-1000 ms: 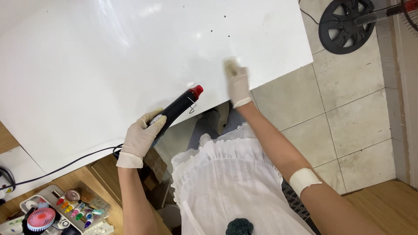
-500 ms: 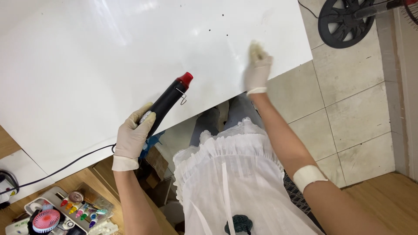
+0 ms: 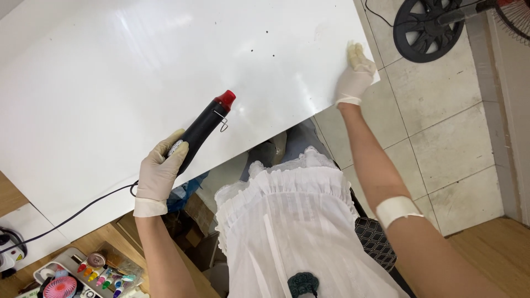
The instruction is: The recorder is cleaning a white surface with a heat tool and a wipe, then organizing various items into a container and putting things away.
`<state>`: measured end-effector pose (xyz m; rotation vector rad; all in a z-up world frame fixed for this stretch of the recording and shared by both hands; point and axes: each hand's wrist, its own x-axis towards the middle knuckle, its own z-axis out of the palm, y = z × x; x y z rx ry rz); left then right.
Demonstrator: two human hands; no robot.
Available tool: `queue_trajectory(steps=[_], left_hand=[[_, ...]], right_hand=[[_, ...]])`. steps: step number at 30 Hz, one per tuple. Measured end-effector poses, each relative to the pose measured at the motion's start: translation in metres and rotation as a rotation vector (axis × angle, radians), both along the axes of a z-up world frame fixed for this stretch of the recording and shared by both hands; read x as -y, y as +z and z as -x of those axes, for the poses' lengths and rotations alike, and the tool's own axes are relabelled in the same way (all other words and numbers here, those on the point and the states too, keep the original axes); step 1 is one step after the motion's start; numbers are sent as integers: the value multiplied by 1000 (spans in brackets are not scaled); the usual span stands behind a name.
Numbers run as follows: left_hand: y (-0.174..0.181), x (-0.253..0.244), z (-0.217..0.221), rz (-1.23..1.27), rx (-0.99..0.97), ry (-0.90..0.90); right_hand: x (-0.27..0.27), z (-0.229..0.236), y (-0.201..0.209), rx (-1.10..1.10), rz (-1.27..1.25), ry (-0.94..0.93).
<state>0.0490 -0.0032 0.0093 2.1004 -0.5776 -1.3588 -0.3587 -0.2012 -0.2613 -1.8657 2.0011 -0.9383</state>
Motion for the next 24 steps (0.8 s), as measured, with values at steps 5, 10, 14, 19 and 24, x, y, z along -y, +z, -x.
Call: queue_trajectory(steps=[5, 10, 14, 19, 24], left_hand=[[6, 6, 5, -53, 70, 1], [1, 19, 18, -49, 49, 7], [3, 26, 21, -55, 61, -30], [8, 27, 19, -27, 50, -15], [9, 27, 16, 30, 63, -44]], right_hand=[[13, -88, 14, 371, -323, -172], [-20, -85, -9, -243, -19, 611], [-2, -31, 1, -218, -32, 809], [26, -27, 27, 252, -205, 443], [19, -42, 59, 722, -336, 146]])
